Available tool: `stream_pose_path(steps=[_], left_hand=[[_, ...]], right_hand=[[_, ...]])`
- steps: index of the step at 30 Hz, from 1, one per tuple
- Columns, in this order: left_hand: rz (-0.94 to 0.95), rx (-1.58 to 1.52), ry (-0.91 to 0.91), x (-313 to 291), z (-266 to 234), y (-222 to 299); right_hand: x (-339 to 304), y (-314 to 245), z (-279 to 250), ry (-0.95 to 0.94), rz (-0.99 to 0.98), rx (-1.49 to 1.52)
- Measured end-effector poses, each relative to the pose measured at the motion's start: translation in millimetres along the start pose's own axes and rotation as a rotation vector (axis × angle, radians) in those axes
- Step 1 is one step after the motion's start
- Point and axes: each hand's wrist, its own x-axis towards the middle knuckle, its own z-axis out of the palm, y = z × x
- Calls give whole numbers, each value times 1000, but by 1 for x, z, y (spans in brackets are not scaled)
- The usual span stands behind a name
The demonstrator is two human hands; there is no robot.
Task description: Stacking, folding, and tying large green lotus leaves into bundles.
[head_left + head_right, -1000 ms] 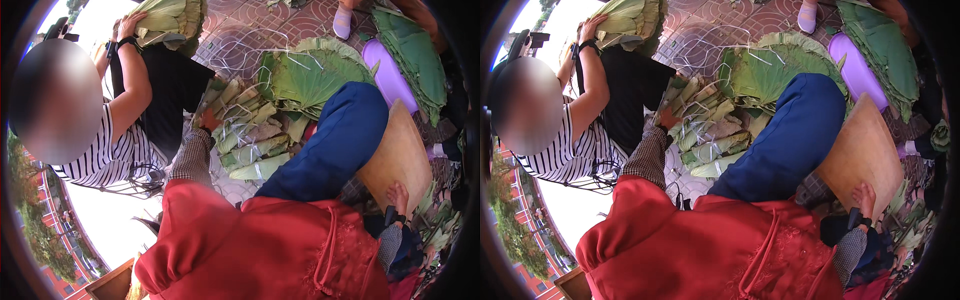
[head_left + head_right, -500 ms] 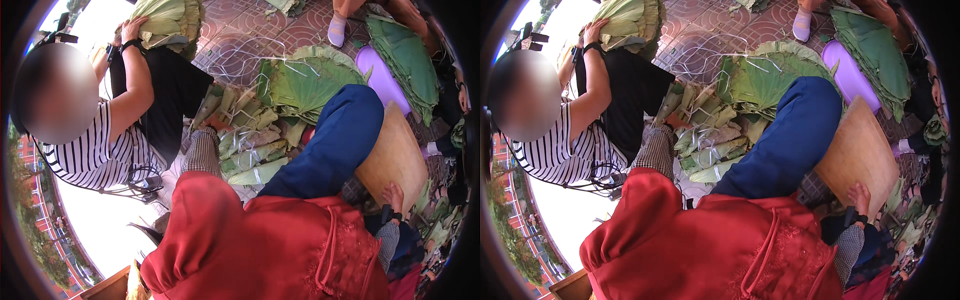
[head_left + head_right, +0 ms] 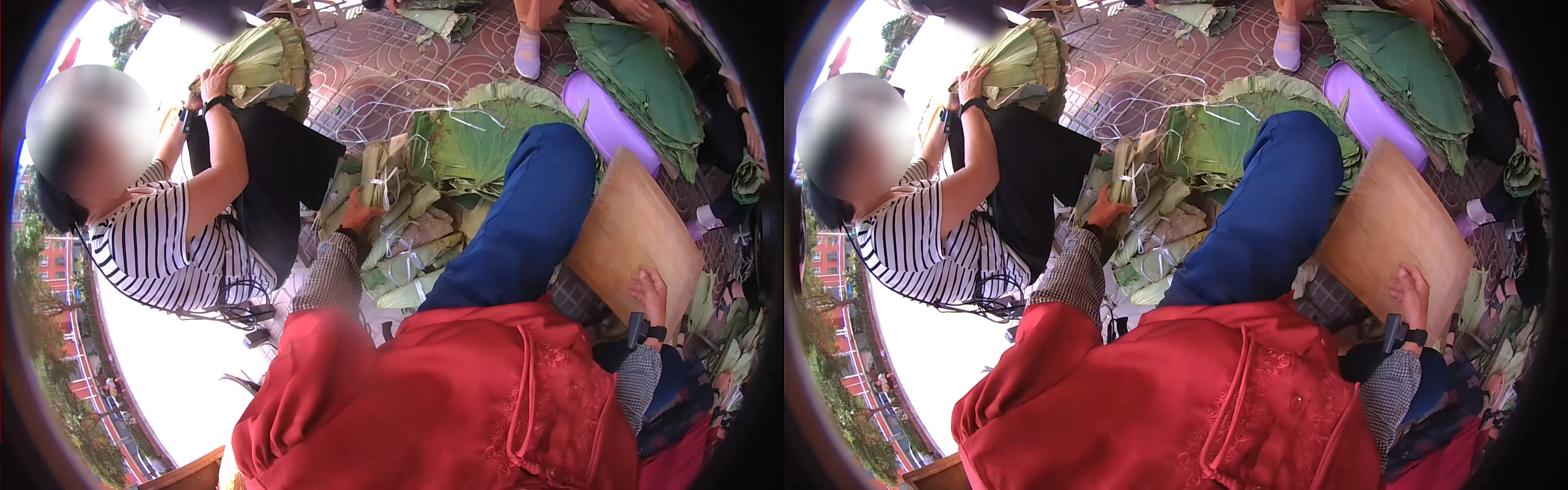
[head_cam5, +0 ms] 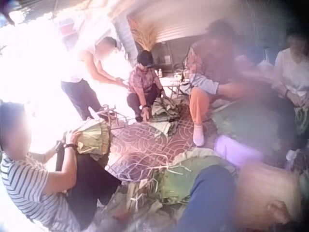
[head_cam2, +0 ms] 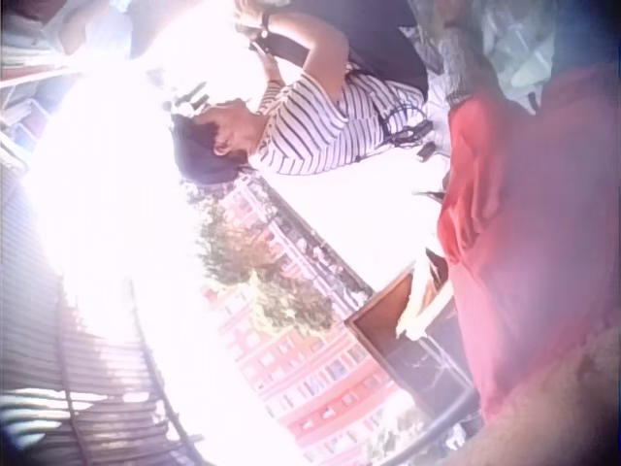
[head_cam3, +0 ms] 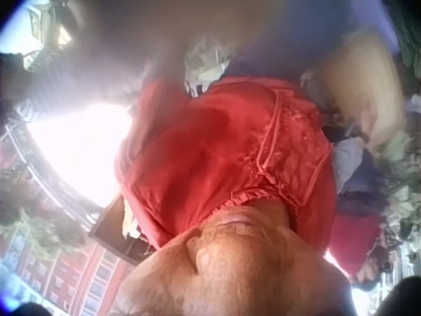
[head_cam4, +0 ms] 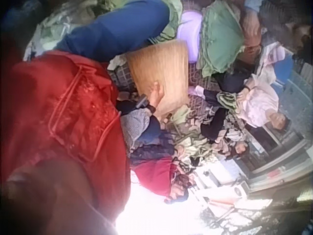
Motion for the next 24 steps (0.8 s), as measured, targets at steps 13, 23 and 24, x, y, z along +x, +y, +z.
stream_pose_path(steps=[13,23,24], left_hand=[[251,-983,-822,-28,3,316],[1266,223,-518,-181,169,481],[1312,333,-477,-195,187,478]], right_hand=[[-43,-70,22,-7,-262,106],[-60,-88,28,-76,-529,618],[-56,-85,31,-72,-483,830]])
